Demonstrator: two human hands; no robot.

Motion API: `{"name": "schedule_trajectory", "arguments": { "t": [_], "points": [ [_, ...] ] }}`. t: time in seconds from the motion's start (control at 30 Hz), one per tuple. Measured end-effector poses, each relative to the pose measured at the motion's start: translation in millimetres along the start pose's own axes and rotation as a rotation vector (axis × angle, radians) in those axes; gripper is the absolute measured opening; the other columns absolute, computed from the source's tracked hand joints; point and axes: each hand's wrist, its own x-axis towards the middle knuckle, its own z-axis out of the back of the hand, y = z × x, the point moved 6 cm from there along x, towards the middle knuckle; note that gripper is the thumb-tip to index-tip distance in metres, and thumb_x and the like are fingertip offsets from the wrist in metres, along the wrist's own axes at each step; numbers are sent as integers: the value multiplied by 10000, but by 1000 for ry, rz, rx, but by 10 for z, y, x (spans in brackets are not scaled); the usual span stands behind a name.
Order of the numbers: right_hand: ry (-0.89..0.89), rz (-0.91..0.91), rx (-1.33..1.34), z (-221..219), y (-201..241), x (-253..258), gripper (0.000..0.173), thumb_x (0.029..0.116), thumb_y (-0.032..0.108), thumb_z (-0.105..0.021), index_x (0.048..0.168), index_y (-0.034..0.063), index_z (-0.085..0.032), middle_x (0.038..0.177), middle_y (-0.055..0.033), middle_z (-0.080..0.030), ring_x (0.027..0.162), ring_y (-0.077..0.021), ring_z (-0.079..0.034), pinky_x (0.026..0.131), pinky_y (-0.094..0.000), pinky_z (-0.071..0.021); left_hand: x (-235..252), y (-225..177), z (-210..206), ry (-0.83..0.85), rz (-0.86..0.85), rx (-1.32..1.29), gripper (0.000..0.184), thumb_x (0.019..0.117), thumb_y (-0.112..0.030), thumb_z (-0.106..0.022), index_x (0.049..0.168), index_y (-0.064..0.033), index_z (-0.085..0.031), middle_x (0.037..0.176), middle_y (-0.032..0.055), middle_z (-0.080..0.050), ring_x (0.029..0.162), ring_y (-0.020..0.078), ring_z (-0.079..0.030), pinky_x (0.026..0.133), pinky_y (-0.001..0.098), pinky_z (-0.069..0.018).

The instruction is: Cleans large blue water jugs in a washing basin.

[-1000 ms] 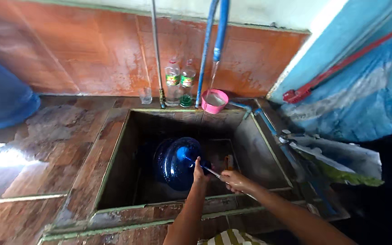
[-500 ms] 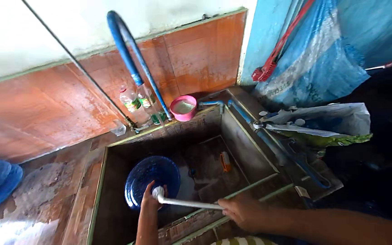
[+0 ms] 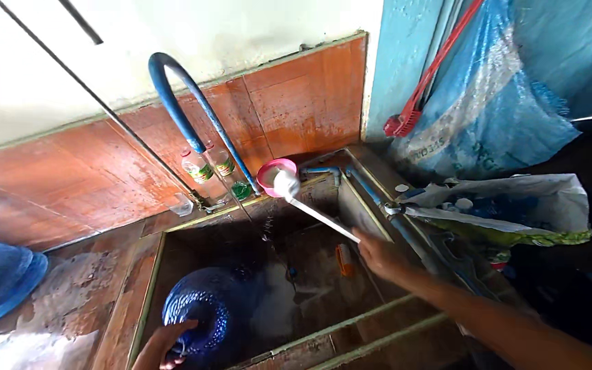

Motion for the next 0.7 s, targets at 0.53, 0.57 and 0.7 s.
{"name": "schedule_trajectory", "arguments": {
  "t": [0.53,0.57,0.7],
  "points": [
    [-69,7,-200,-343,437,1250,520,1061,139,-525,1522,-69,-407,1533,-332,-415,1398,-469,-465,1142,-549,-413,-372,-2283,-771,-130,-865,107,403,993,-308,-605,1294,-47,-666,1386,193,-597,1319,363,-550,1073,538,-459],
    [-69,139,-73,-470,683,1289,500,1068,158,-519,1502,-76,-437,1512,-327,-450,1383,-444,-494,1146,-516,-420,-395,-2449,-866,-104,-890,69,390,1007,-308,-585,1287,-52,-676,1377,190,-605,1314,358,-557,1072,534,-462],
    [-291,530,354,-869,1561,1530,458,1043,152,-481,1402,-128,-531,1435,-335,-529,1338,-402,-549,1133,-452,-449,-347,-2786,-1114,-74,-845,-446,324,1048,-186,-524,1221,35,-687,1260,229,-670,1224,351,-625,1075,503,-476]
  ]
}}
